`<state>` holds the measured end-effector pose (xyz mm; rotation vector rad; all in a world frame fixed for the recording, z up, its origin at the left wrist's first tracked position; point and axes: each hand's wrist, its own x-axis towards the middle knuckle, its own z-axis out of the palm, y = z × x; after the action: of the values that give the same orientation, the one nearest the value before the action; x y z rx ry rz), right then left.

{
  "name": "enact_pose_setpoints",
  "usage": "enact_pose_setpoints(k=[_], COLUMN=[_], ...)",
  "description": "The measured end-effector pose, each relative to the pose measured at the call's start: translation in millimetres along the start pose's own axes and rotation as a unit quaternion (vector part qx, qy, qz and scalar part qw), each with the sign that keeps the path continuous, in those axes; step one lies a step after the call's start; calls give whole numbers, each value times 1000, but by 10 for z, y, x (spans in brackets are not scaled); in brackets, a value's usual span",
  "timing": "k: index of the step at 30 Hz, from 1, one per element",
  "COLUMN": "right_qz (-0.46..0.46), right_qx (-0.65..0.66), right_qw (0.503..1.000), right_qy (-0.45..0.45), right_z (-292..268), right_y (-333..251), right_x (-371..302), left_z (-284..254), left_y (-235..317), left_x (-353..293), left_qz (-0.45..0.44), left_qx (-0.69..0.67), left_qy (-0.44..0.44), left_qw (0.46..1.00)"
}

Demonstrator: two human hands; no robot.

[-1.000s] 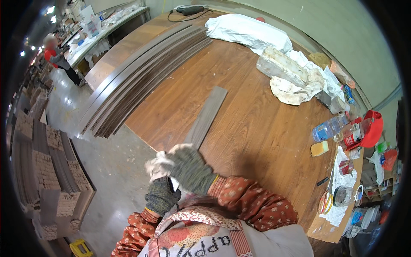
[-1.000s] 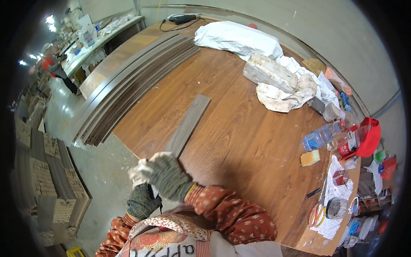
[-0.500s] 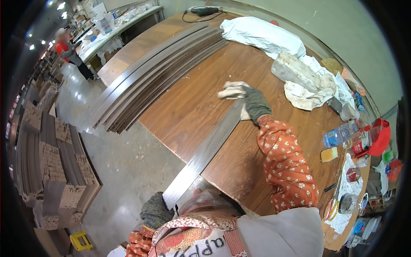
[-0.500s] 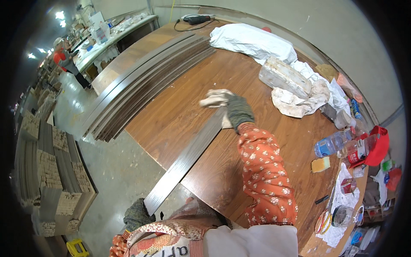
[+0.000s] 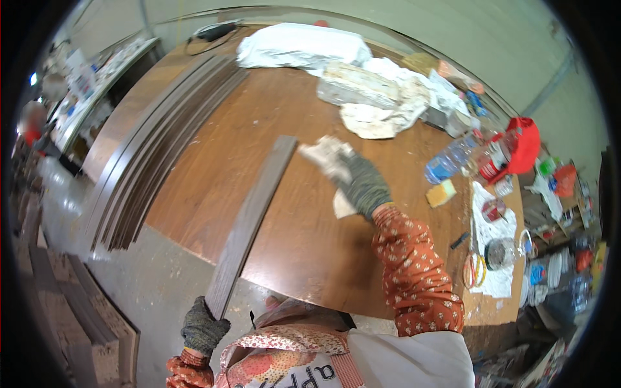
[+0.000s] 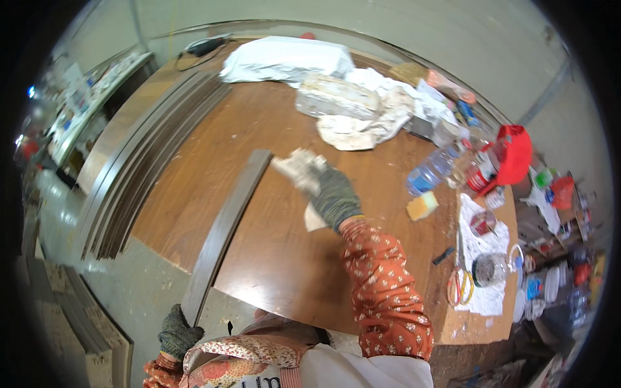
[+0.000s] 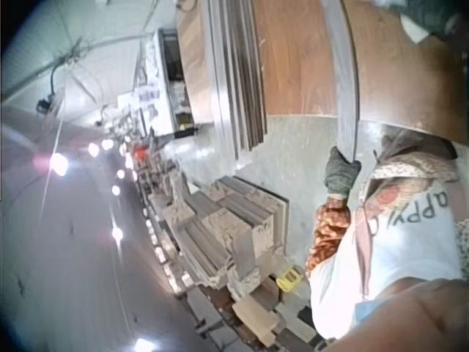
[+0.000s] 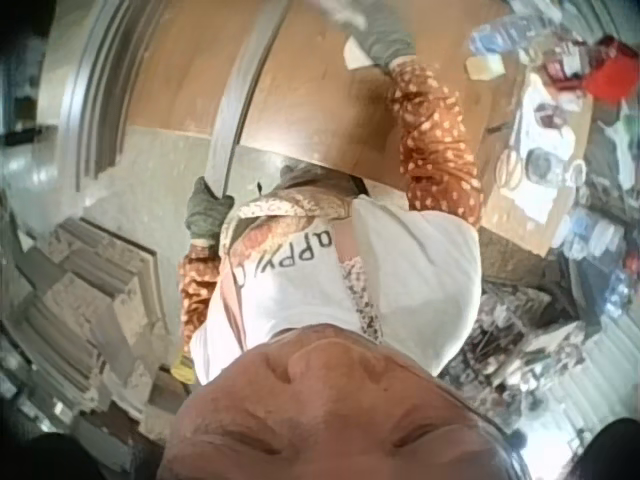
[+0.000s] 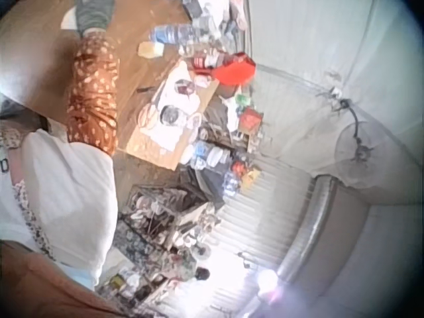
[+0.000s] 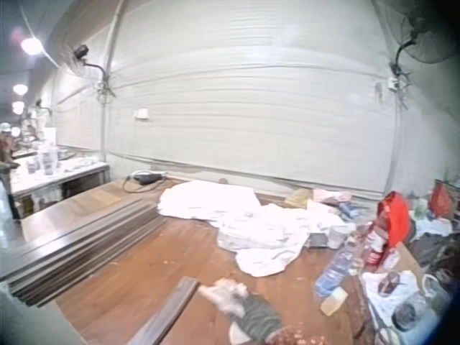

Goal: The person wipes and rubs wooden planks using a sponge and a cloth, then stacks the planks together on the table by hand.

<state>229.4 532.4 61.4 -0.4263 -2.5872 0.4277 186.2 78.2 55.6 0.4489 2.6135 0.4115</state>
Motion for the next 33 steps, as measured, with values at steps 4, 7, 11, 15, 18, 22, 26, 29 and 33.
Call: enact_pose_setpoints(k=[4, 7, 11, 15, 18, 22, 26, 29, 33], right_qz=[-14, 190, 305, 372, 323, 135, 141, -140, -355], right_qx=[5, 87, -73, -110, 59, 171, 567, 448, 379], right_qw=[999, 931, 873, 889, 895, 921, 806, 863, 844], right_qy=[48, 299, 374, 243, 302, 322, 96, -188, -131], right_z=[-596, -752, -990, -808, -621, -751, -212, 62, 454], right_y=[-264, 79, 681, 973, 1431, 741, -906, -1706, -2143], right_x=[-454, -926, -1171, -1021, -1190, -879, -666, -561, -667], left_z=[63, 69, 53, 99, -4, -132, -257, -295, -187], left_y=[1, 115, 123, 108, 203, 116, 105, 70, -215], left_x=[78, 90, 85, -6, -37, -118, -177, -237, -332], left_qz=[3, -48, 50, 55, 7, 46, 38, 41, 62], left_qx=[-1, -6, -32, 73, 49, 17, -6, -47, -60], left_qy=[19, 6, 2, 60, 25, 38, 4, -27, -22], left_qw=[1000, 999, 998, 994, 998, 998, 999, 998, 996])
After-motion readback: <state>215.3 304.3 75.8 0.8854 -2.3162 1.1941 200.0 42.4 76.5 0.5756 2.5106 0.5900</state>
